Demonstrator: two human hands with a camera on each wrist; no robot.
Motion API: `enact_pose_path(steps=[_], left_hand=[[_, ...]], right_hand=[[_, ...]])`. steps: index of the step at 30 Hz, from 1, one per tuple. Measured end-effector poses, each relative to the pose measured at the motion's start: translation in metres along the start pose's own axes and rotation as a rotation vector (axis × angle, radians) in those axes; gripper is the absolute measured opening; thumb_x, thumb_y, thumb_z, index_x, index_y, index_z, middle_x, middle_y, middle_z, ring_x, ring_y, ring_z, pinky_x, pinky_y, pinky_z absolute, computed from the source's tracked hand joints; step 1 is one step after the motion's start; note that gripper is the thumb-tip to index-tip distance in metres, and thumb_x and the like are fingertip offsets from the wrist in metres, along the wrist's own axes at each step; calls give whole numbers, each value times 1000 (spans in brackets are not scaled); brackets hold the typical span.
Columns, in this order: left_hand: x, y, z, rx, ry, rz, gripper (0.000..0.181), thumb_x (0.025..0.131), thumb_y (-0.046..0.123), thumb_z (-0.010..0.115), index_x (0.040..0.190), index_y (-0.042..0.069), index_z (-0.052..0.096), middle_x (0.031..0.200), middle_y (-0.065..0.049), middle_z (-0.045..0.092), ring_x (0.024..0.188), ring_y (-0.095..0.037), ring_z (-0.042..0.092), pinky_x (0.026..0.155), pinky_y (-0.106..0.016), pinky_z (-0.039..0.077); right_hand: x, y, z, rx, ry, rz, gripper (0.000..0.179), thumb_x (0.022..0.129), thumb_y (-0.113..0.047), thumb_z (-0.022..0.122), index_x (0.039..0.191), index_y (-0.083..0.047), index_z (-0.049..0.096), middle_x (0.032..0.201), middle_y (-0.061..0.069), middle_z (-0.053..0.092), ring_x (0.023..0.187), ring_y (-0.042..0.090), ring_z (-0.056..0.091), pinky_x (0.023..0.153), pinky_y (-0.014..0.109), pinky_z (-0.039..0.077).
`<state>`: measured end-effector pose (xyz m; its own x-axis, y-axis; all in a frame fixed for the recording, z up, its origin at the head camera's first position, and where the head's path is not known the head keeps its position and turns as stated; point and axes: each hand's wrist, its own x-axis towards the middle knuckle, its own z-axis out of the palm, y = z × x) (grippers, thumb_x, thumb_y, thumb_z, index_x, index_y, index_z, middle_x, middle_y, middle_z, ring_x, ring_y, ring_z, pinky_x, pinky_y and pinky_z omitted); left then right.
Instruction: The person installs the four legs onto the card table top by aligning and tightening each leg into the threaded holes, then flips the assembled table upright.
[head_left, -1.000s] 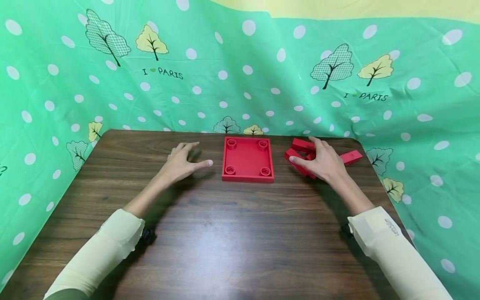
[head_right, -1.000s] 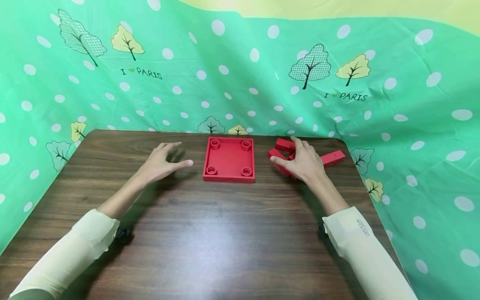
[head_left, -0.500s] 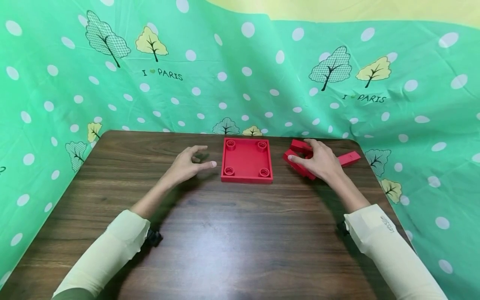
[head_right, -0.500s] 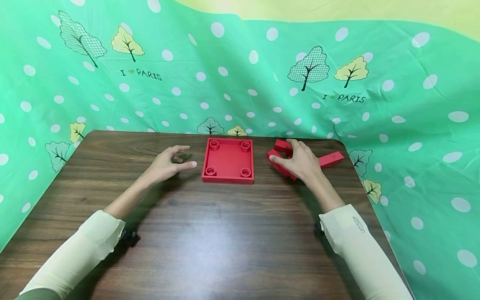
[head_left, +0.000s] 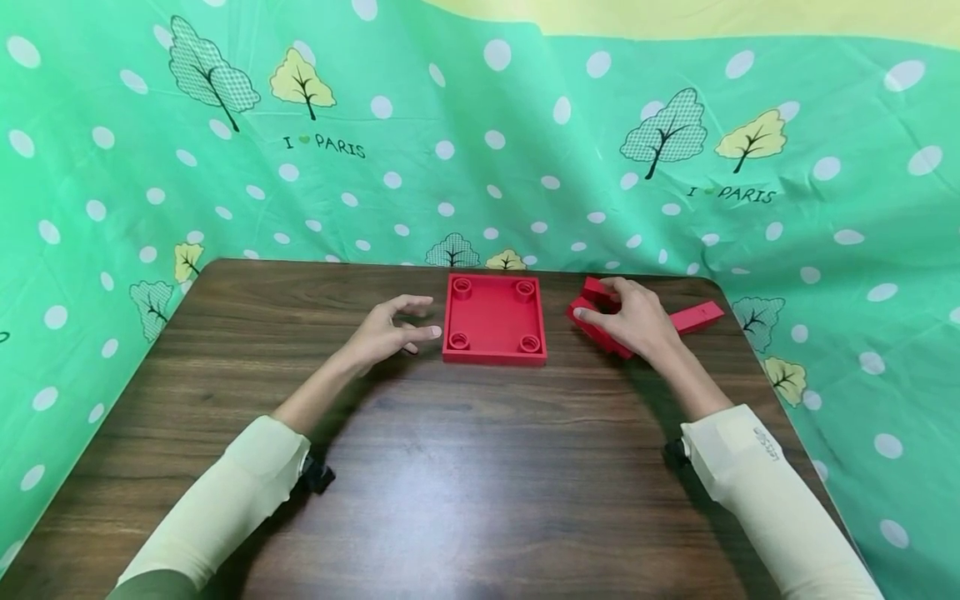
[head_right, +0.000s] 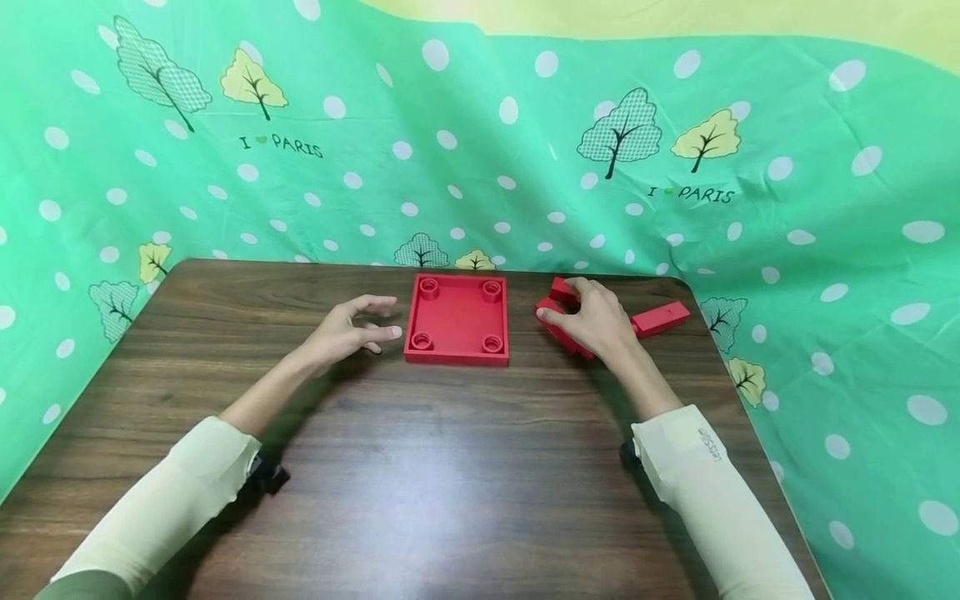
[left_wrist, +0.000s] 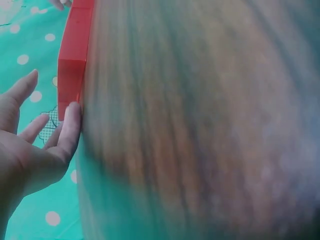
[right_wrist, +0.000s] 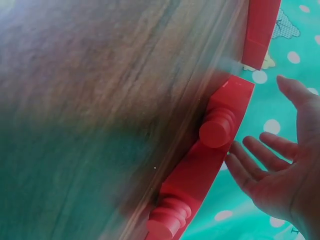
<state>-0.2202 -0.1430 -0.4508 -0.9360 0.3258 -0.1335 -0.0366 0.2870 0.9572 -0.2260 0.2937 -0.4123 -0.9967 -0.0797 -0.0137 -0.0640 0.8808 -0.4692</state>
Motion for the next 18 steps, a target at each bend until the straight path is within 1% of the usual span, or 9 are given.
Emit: enact_pose_path(steps=[3,6,10,13,18], left_hand=[[2,-3,2,-73,-17,-9,69,100,17,87,162,7,58,157,-25,58,109,-30,75,87,-41,72],[5,-5,5,-152,-32,-23,68,100,10,86,162,7,58,158,-26,56,106,-25,76,86,-42,73],[8,-8,9,-240,-43,-41,66,100,4,84,161,7,59,158,-26,54,101,-20,77,84,-39,73],[9,-9,12,-295,-44,-54,65,100,0,82,161,7,59,156,-25,54,98,-19,77,82,-38,74],[11,-9,17,-379,-48,-67,67,99,-5,81,161,5,58,150,-22,55,94,-18,77,79,-36,73]], right_hand=[[2,-3,1,28,-7,-15,86,103,-59,77,161,0,56,154,28,64,139,46,62,118,68,56],[5,-4,1,55,-12,-29,79,103,-52,80,158,1,59,151,27,68,136,45,66,116,66,58],[9,-4,3,83,-25,-39,73,104,-46,81,156,1,61,149,25,70,134,45,69,115,64,59],[12,-5,5,100,-35,-34,70,104,-43,82,154,1,63,149,26,70,133,45,71,115,64,60],[16,-3,5,127,-56,-11,68,103,-43,84,151,1,65,147,26,71,133,44,70,116,63,59]])
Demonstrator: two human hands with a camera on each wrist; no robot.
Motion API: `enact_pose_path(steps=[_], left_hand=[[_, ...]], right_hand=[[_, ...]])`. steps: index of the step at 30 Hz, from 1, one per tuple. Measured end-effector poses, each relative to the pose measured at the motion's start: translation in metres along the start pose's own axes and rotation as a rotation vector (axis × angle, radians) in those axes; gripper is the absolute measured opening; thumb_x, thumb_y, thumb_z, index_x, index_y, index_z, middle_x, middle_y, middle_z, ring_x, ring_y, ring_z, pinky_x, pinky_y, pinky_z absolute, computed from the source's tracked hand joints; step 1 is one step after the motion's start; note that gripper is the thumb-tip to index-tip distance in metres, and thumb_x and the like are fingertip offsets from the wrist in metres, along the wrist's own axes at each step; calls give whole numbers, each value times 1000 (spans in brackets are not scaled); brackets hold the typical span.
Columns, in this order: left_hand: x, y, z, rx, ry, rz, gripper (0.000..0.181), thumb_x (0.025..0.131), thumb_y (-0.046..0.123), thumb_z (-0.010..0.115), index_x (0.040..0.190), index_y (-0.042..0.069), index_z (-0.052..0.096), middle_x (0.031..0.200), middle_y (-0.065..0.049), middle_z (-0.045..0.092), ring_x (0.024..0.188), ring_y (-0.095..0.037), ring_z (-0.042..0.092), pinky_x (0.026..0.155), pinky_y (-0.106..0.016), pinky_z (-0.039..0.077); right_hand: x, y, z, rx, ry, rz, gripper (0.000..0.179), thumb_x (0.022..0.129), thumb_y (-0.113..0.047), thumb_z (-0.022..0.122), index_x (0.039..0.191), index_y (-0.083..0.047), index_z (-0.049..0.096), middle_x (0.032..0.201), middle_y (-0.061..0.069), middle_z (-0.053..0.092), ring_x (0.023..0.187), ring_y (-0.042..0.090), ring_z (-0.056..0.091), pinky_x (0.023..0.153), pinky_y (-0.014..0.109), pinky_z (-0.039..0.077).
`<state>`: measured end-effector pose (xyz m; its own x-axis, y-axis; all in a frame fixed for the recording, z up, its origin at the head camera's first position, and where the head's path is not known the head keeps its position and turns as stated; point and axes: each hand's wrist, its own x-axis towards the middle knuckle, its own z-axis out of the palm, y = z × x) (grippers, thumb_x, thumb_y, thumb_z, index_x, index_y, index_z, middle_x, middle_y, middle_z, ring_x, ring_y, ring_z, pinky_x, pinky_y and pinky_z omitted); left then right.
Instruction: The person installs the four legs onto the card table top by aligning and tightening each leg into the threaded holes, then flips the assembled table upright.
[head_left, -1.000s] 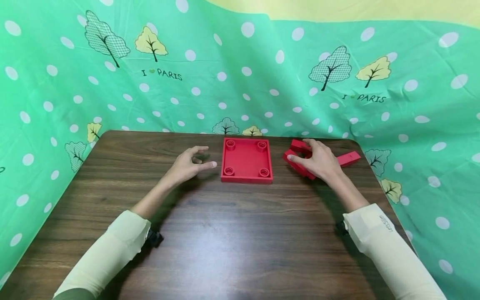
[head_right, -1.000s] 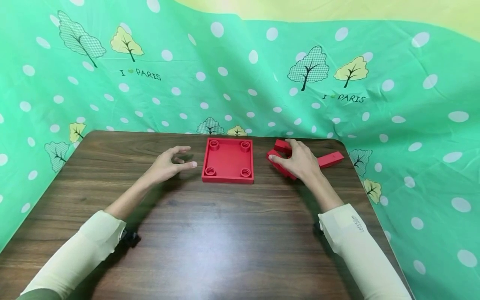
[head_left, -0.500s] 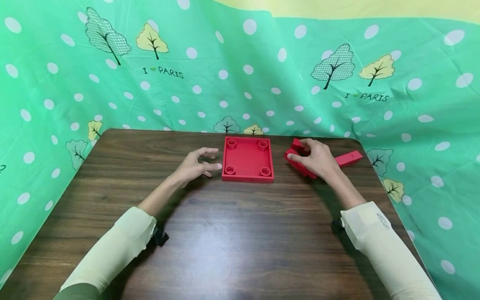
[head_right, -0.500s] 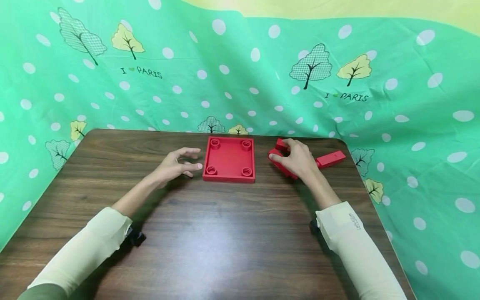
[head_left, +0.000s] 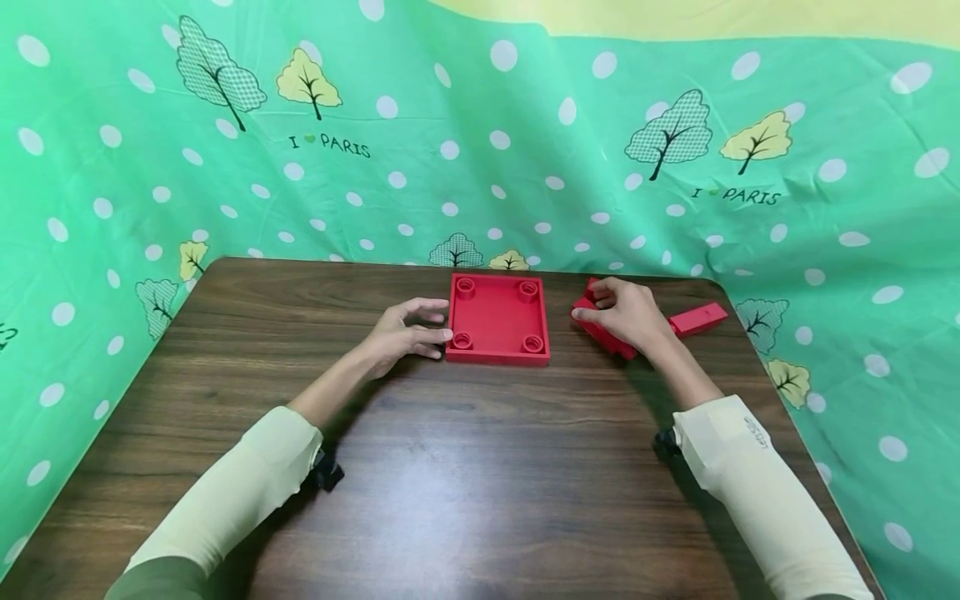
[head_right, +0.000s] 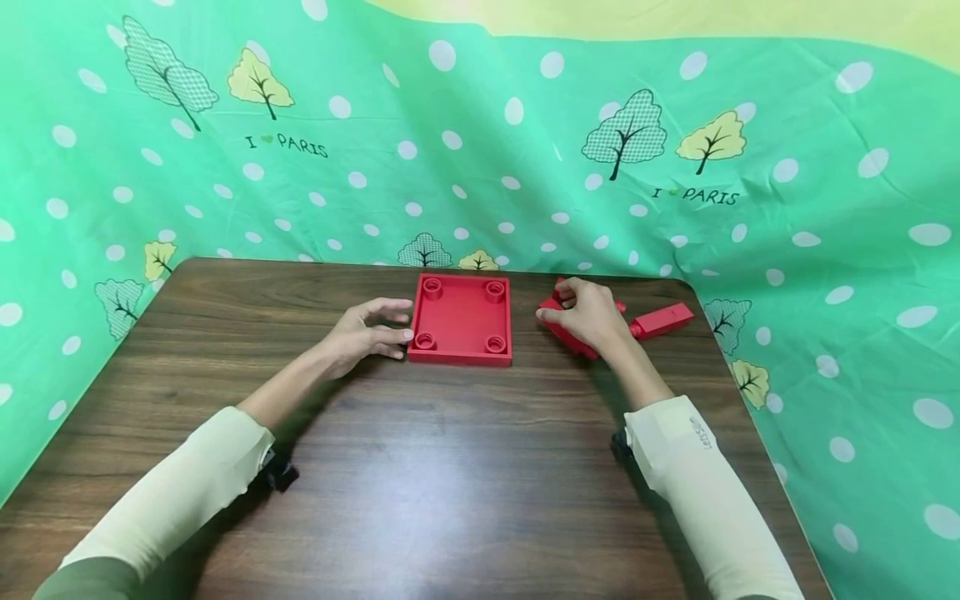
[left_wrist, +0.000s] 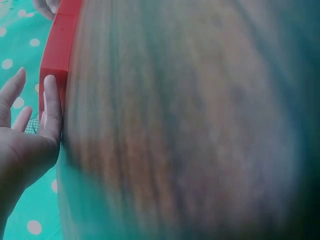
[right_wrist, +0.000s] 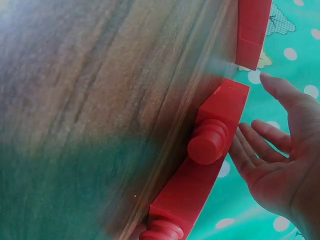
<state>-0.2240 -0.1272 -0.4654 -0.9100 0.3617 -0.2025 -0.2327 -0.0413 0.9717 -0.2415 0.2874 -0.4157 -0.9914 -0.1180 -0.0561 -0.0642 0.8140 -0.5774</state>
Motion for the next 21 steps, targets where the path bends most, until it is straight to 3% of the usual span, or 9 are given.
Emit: enact_pose_path(steps=[13,21], left_hand=[[3,-6,2,-72,0,-7,73,95,-11,82,162,5,58,142,-17,59,93,-15,78,75,-33,72],[4,-7,1,-3,-36,-5,82,90,-18,82,164,5,56,147,-19,60,101,-17,75,87,-35,73]], right_hand=[[6,4,0,-65,-75,22,70,99,-45,87,149,0,67,147,23,72,130,41,70,114,60,60],[9,4,2,-91,-127,20,63,100,-36,86,149,-2,68,147,24,71,134,44,62,113,61,59]])
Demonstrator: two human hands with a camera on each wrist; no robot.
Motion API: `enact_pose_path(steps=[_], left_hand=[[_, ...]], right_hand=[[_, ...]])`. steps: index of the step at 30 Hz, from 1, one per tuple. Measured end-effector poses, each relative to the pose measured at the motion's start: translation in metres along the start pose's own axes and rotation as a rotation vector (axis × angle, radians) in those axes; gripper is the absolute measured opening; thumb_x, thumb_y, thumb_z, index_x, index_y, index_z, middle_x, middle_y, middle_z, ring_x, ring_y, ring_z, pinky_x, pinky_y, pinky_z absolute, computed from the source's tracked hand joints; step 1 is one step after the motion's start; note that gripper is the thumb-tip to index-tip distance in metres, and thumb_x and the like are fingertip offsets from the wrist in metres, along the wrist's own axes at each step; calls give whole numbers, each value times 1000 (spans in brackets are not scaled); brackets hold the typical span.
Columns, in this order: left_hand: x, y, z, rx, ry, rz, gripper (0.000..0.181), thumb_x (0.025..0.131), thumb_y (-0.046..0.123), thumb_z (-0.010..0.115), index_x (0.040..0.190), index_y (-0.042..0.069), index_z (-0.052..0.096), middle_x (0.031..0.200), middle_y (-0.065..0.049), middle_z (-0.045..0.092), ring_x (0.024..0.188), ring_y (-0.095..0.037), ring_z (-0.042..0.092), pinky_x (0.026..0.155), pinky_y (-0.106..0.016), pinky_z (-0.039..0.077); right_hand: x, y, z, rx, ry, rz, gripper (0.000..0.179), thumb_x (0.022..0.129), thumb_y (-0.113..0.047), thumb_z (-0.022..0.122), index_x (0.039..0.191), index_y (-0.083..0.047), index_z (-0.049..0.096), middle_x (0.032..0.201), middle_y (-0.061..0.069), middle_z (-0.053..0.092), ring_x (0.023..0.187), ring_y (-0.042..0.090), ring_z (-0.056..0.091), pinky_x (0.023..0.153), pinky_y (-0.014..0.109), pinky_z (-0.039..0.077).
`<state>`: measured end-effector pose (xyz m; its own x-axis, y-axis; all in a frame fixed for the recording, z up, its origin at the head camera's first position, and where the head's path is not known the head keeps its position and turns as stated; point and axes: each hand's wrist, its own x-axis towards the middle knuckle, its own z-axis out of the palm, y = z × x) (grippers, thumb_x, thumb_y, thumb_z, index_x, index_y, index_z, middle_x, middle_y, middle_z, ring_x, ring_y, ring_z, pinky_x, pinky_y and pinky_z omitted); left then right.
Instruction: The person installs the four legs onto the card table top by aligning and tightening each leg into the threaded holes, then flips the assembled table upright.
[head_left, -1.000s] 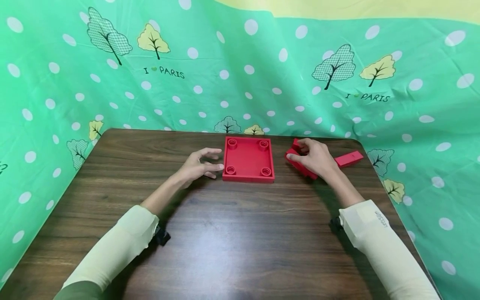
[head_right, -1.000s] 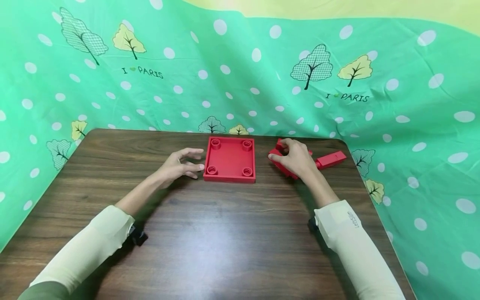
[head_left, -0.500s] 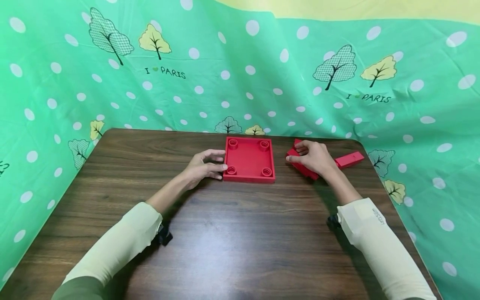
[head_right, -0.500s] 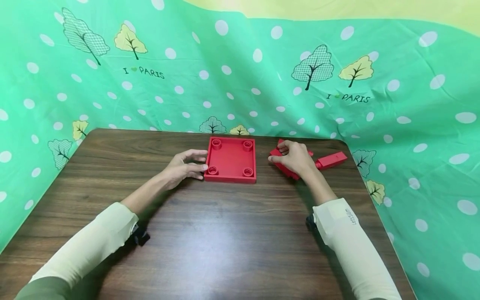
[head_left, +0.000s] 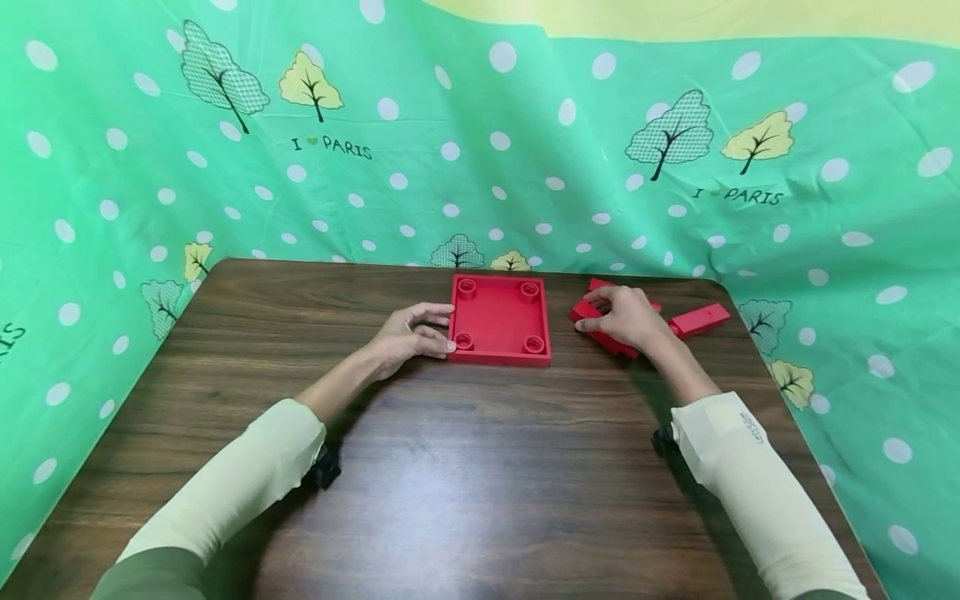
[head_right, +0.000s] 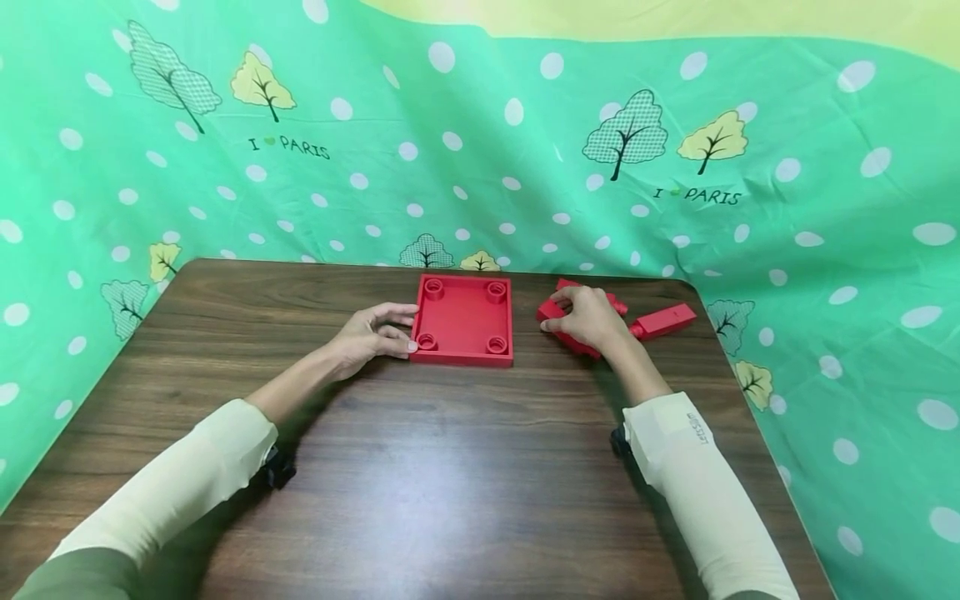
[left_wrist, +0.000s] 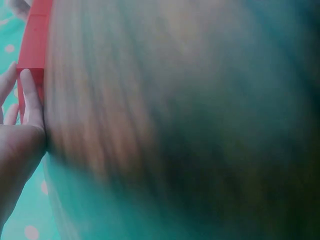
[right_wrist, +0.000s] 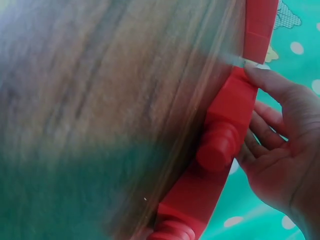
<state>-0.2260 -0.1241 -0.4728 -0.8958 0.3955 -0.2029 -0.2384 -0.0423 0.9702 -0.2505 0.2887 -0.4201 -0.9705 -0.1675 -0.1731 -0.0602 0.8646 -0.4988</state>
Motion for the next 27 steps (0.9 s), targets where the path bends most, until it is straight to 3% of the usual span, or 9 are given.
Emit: enact_pose_path(steps=[4,10,18,27], left_hand=[[1,1,1,32,7,-3,81,89,-17,84,162,6,58,146,-19,62,103,-17,73,89,-32,72],[1,2,3,97,24,-10,78,89,-10,88,160,10,62,149,-20,63,106,-18,73,89,-25,68],[0,5,3,74,6,-45,78,91,-12,85,162,10,61,154,-20,57,110,-20,71,92,-30,71],[2,7,5,33,4,-82,76,92,-15,82,162,8,60,157,-21,56,109,-19,74,94,-33,72]], right_hand=[[2,1,2,16,-23,-18,59,100,-32,86,148,-4,69,145,23,72,139,44,56,115,63,56],[5,-2,4,18,-32,-71,58,98,-32,89,145,-4,72,140,22,75,132,41,67,117,62,56],[7,-8,9,-13,-26,-75,64,96,-41,91,145,-4,73,143,22,73,132,42,65,117,63,57],[9,-10,10,-28,-11,-93,50,99,-38,88,136,-6,76,134,19,76,123,39,67,111,61,60]])
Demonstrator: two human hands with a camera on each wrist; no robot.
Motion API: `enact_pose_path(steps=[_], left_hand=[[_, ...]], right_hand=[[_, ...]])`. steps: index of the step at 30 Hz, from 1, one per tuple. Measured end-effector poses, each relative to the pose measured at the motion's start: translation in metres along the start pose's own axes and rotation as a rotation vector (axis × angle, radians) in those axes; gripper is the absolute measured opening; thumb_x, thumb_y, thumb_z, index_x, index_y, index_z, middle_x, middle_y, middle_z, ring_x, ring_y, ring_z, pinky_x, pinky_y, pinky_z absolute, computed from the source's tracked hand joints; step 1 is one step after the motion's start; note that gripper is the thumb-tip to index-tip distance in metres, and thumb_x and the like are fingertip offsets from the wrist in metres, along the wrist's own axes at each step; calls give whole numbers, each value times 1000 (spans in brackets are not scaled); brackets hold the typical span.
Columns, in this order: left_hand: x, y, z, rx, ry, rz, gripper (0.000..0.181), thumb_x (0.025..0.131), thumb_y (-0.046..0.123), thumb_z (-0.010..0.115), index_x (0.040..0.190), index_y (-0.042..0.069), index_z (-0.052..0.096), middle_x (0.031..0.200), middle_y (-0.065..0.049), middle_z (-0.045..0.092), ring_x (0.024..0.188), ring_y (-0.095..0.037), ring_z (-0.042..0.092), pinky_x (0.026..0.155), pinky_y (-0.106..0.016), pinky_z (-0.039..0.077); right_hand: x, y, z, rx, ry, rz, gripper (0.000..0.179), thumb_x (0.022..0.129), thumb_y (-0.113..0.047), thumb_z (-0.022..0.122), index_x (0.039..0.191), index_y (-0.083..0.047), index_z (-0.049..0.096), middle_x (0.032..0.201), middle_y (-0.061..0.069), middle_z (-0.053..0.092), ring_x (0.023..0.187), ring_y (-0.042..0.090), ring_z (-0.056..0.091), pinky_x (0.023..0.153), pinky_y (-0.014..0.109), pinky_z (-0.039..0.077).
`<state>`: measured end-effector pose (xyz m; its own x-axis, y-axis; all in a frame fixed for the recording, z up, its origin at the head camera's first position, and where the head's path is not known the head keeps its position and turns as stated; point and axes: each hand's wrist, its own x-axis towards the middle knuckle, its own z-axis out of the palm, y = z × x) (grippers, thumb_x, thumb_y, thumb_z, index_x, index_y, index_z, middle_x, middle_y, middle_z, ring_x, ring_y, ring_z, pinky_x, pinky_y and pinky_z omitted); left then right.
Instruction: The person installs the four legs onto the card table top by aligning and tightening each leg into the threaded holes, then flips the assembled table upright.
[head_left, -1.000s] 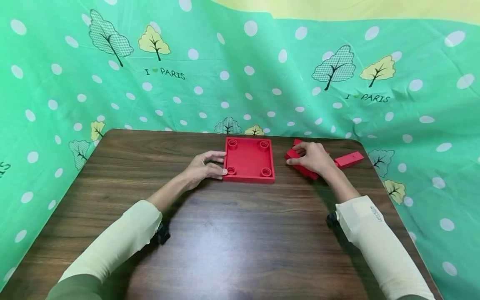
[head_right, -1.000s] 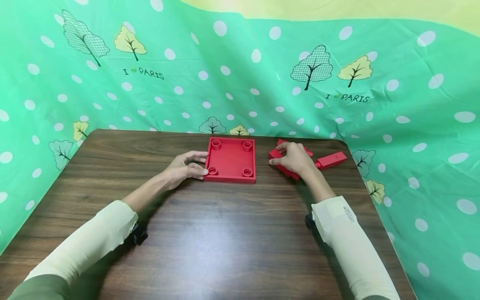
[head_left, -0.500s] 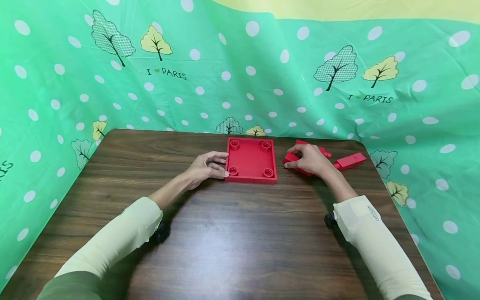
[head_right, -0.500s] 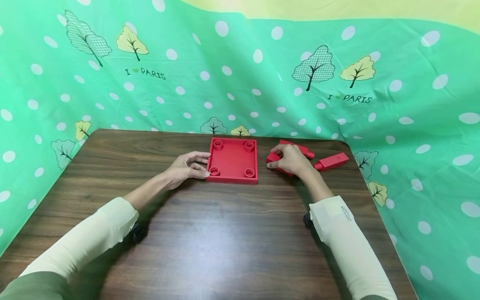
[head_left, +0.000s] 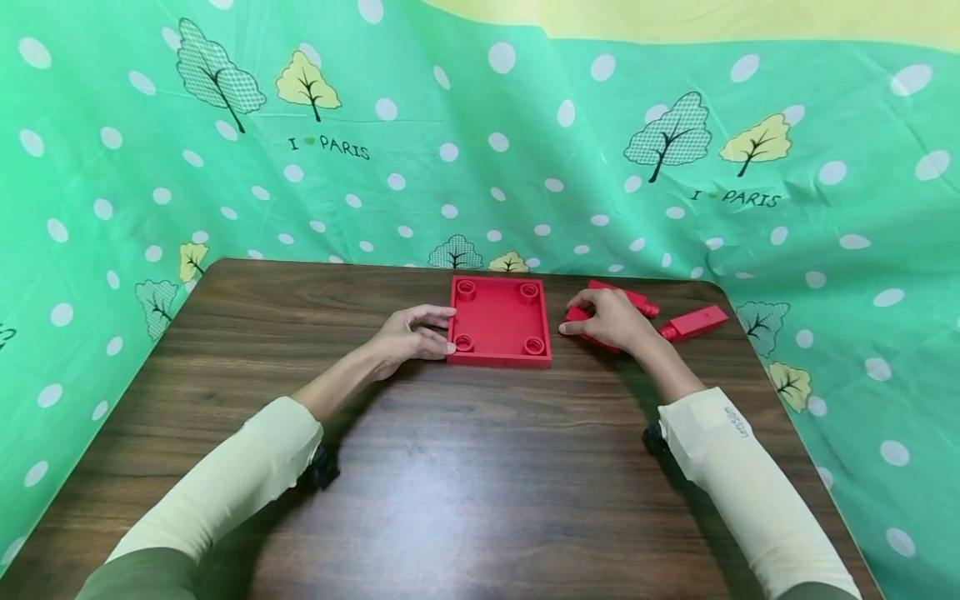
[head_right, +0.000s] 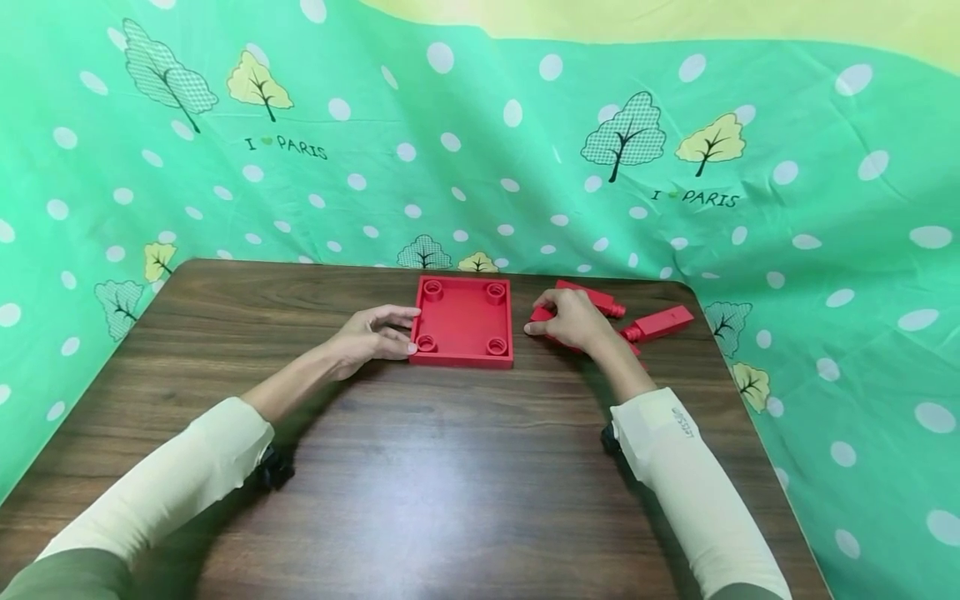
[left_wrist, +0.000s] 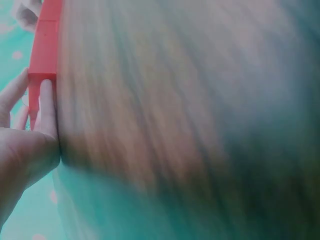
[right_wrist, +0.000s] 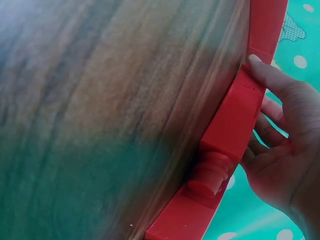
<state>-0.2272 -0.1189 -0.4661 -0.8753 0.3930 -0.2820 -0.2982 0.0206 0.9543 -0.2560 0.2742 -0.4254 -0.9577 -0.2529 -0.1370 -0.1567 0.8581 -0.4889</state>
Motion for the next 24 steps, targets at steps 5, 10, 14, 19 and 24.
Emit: enact_pose_path(steps=[5,10,14,19,24], left_hand=[[-2,3,5,-49,35,-28,77,92,-18,80,161,8,61,153,-19,58,104,-16,76,94,-34,72],[-4,3,7,-68,53,-31,78,92,-19,79,162,8,61,153,-19,59,100,-14,77,92,-32,72],[-5,3,8,-66,52,-26,78,92,-19,78,163,8,60,156,-20,59,99,-13,78,91,-31,72],[-5,4,8,-66,56,-30,79,92,-19,78,163,10,60,155,-19,59,98,-12,79,90,-31,72],[-5,4,9,-48,65,-39,78,93,-17,79,164,12,61,156,-18,60,99,-12,79,90,-31,72]], right_hand=[[1,-2,-3,19,21,-7,46,99,-36,87,134,-7,77,133,19,76,122,39,68,110,61,60],[3,-5,-7,58,63,-25,47,97,-37,90,131,-7,79,129,19,79,120,38,71,107,59,61],[4,-8,-10,98,96,-29,46,96,-36,91,130,-7,80,129,18,80,118,37,72,105,54,61],[6,-15,-17,135,125,-6,45,97,-35,91,130,-7,81,129,19,79,116,36,71,99,46,60],[10,-21,-24,181,151,-12,41,100,-31,88,130,-4,80,129,21,79,115,36,73,96,40,58]])
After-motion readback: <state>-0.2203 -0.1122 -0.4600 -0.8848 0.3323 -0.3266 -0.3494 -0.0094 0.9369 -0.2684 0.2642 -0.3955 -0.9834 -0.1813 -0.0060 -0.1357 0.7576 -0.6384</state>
